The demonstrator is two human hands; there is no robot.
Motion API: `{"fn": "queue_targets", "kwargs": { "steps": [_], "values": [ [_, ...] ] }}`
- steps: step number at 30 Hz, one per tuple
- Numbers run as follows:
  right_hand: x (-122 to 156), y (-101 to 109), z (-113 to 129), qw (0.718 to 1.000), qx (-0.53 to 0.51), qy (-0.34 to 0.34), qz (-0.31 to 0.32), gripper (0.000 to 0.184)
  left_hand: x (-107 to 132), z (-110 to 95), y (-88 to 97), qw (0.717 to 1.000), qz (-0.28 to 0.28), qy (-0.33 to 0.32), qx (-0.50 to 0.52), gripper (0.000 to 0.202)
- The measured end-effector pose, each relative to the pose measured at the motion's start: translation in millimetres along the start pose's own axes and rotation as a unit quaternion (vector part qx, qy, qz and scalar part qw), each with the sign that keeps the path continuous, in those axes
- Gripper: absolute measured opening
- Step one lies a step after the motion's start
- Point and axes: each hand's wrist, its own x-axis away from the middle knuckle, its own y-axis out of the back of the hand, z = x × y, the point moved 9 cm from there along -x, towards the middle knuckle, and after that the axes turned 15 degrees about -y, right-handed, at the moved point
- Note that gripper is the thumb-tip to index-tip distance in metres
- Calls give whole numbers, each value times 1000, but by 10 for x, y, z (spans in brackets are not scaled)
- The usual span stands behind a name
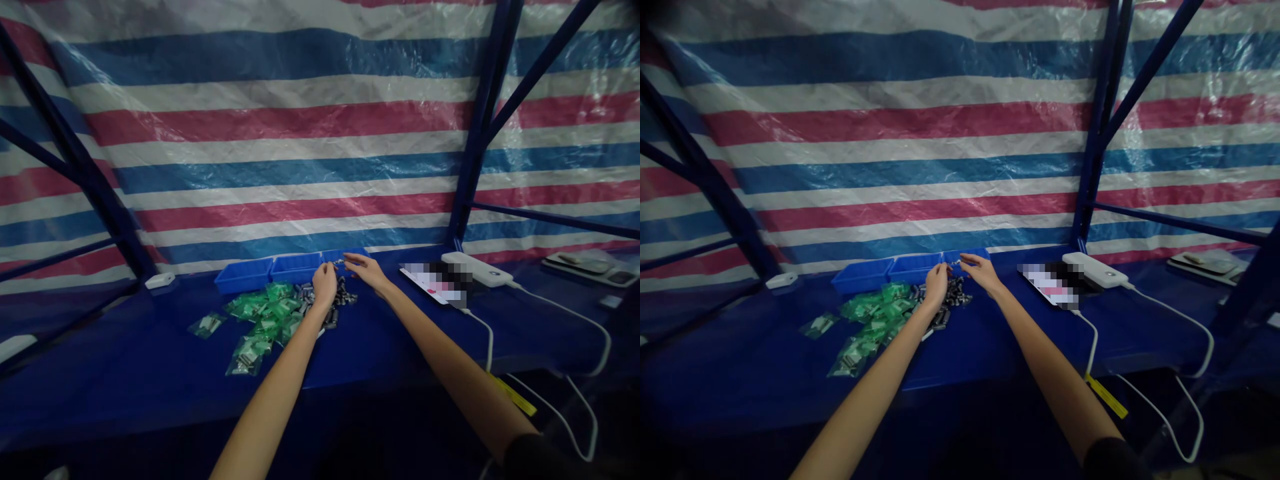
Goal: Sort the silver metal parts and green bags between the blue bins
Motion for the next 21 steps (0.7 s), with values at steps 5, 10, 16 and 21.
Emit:
{"fn": "queue_targets", "kwargs": {
  "steps": [5, 10, 16, 21],
  "values": [
    [62, -174, -84, 975, 197, 4, 107, 47, -8, -19, 55, 1000, -24, 0, 16, 22],
    [207, -245, -235, 923, 319, -26, 214, 81, -3, -22, 62, 999, -25, 5, 19, 21],
    [162, -152, -215, 926, 345, -19, 155, 66, -4, -37, 22, 1000, -18, 3, 21, 22],
    [62, -187, -244, 928, 348, 13, 132, 39, -5, -44, -18, 999, -9, 11, 29, 22]
  ]
}}
